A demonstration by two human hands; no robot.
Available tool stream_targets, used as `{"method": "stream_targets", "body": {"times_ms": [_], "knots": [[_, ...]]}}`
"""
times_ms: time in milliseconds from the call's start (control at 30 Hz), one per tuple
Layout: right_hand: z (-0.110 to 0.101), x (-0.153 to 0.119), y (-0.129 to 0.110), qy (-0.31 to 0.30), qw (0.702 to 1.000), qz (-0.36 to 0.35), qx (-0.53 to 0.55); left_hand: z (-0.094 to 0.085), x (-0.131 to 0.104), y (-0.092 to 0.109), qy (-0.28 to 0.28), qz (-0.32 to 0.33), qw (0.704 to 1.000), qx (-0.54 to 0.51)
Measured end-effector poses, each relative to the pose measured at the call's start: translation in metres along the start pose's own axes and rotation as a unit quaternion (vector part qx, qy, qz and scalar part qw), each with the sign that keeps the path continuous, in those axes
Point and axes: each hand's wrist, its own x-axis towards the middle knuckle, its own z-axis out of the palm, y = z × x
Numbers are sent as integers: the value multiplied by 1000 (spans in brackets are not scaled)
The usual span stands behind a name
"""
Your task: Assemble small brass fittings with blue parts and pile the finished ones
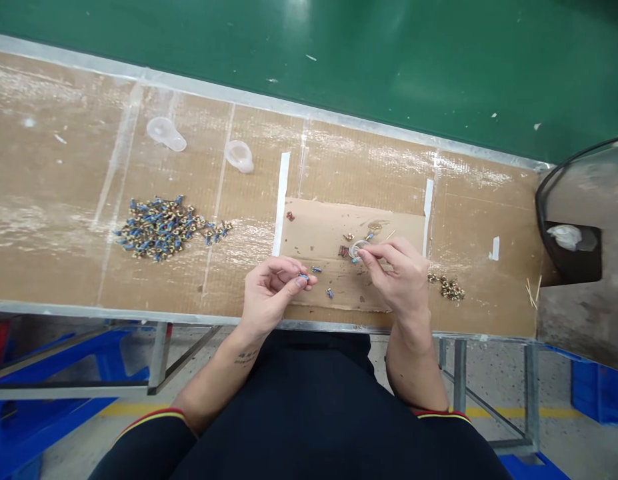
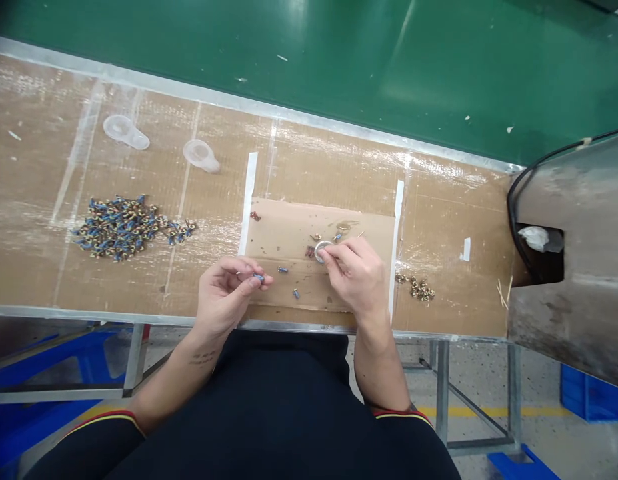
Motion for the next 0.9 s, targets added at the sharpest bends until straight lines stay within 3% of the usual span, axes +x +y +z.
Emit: {"method": "stream_targets", "body": {"times_ms": [433, 667, 900], "knots": [[3, 0, 1, 25, 999, 26, 33, 5, 1, -1, -26, -40, 997, -52], [-17, -10, -3, 155, 986, 68, 9, 3, 1, -3, -45, -59, 994, -82], [-17, -24, -35, 216, 966, 23, 143, 13, -3, -8, -68, -94, 987, -112]]}}
